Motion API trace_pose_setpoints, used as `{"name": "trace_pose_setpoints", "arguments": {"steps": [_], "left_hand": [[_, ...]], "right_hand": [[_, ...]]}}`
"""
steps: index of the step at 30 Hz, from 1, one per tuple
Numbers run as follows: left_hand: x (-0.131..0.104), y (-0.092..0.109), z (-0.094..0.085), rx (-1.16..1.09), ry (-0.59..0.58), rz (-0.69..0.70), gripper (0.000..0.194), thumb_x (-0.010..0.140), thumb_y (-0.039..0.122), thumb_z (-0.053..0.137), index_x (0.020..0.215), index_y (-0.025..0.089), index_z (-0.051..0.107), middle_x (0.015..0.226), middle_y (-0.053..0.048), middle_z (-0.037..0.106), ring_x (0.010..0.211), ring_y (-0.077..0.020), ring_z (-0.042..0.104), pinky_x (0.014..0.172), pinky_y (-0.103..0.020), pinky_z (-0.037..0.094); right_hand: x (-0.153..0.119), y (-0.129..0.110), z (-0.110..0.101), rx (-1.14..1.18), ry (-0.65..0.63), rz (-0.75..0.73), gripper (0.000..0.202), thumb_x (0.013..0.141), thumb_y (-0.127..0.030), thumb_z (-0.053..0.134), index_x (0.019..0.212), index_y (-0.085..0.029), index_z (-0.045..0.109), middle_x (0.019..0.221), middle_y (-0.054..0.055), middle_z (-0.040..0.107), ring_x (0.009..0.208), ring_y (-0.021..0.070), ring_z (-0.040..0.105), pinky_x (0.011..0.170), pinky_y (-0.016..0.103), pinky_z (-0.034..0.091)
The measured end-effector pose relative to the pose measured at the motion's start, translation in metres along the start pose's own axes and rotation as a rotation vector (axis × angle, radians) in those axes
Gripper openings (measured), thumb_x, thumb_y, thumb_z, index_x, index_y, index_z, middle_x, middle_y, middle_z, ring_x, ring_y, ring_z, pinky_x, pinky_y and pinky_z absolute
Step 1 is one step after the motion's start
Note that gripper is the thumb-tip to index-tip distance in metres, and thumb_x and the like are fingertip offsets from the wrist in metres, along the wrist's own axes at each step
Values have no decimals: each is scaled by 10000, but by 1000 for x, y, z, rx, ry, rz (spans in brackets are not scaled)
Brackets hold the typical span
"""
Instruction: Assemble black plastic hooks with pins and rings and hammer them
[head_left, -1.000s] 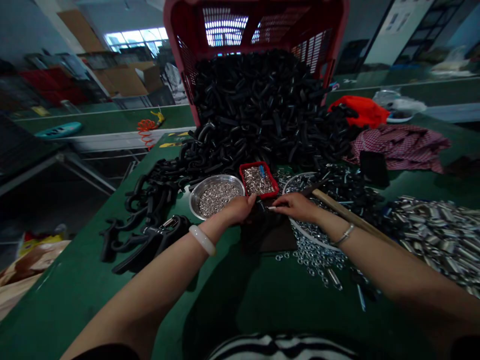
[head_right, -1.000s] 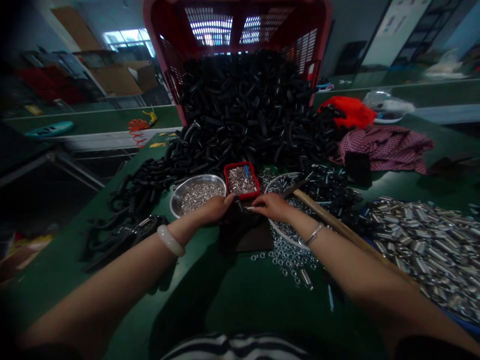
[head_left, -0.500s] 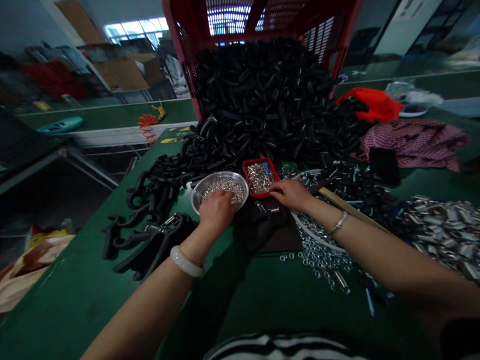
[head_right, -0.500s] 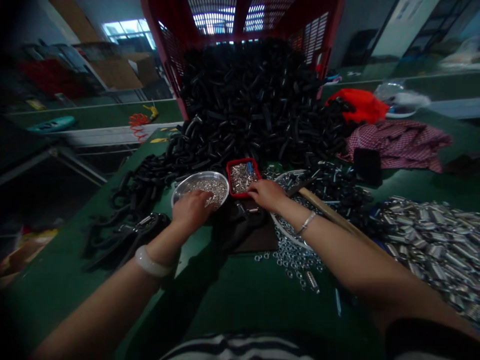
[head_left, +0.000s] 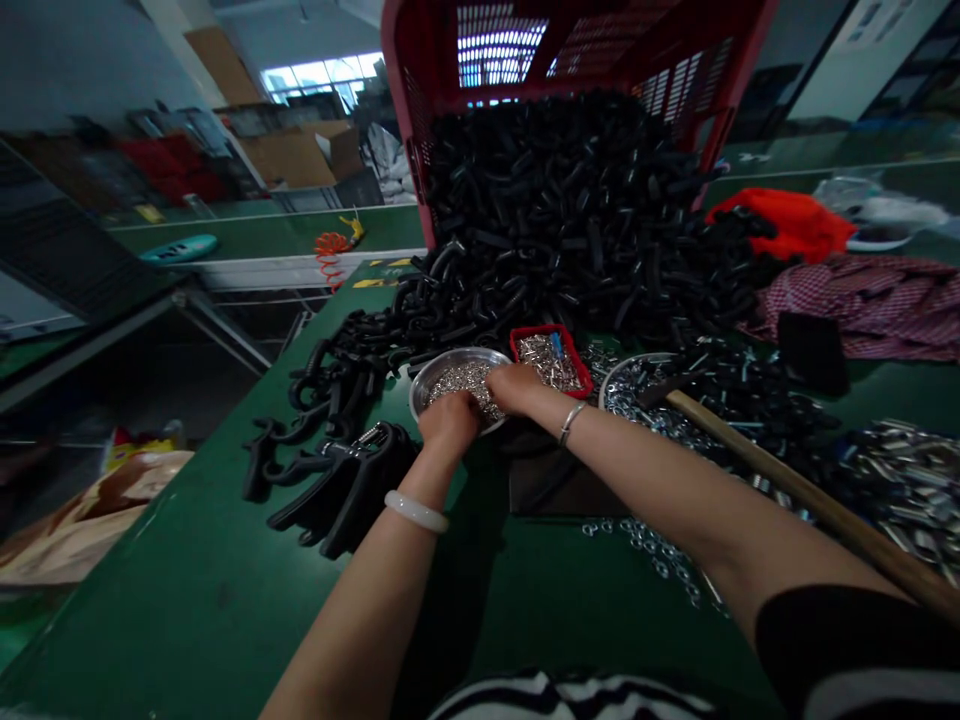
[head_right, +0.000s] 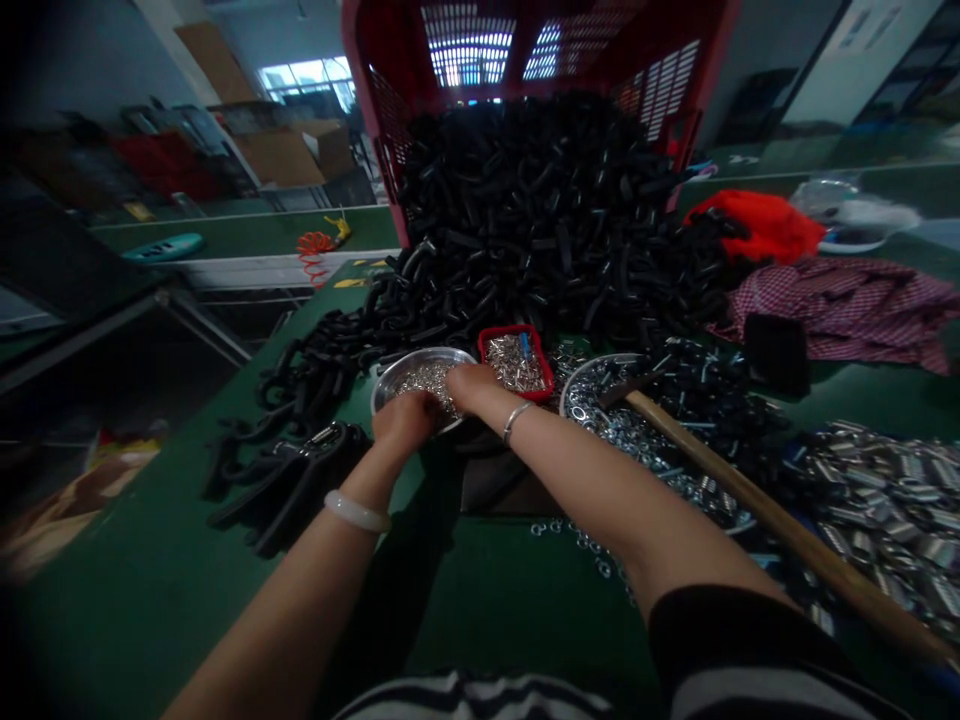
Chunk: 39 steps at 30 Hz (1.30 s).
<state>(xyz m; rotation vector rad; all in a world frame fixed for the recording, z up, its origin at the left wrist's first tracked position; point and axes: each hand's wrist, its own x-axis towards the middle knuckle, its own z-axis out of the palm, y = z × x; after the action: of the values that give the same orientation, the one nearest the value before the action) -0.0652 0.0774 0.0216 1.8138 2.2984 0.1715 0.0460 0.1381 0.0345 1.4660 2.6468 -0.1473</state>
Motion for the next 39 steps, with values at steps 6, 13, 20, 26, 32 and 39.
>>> {"name": "trace_pose_setpoints", "arguments": {"steps": [6,13,20,26,32,39], "left_hand": [[-1,-2,3,-75,58,5,252,786,407,476,938,306,650,947,-49,677,874,-248,617,676,-324,457],[2,-6,6,-134,55,-7,231,783,397,480,933,316,636,946,-34,677,874,-244,617,670,-319,450],[1,-8,10,-164,140,13,255,814,332,434,988,279,612,1004,-50,662,894,-238,610,691,-316,446],[0,-9,12,-157,152,35,235,810,327,446,967,283,615,993,-45,665,881,-234,613,678,-308,445],[0,-8,10,-153,134,32,237,811,354,459,968,290,624,996,-44,666,878,-232,616,680,-304,445],[2,-14,7,-278,51,90,271,793,424,494,998,318,635,963,-7,681,872,-208,615,706,-294,445]], "right_hand": [[-9,15,6,104,102,-41,258,818,-330,463,991,-255,638,1051,15,654,951,174,587,752,248,430],[-11,6,0,72,55,-36,218,715,-257,569,899,-222,681,972,67,677,895,214,611,716,272,448],[-5,-7,-1,12,21,-17,240,699,-214,574,908,-185,687,974,120,675,892,250,618,716,315,473],[-4,-3,5,65,75,-67,216,719,-204,537,868,-170,690,996,136,664,930,266,599,742,328,452],[-4,8,10,276,201,-128,175,696,-220,540,795,-177,679,897,79,681,873,220,599,726,293,425],[-11,18,20,651,323,-138,62,640,-181,570,660,-133,603,659,7,636,641,111,574,593,206,417]]}}
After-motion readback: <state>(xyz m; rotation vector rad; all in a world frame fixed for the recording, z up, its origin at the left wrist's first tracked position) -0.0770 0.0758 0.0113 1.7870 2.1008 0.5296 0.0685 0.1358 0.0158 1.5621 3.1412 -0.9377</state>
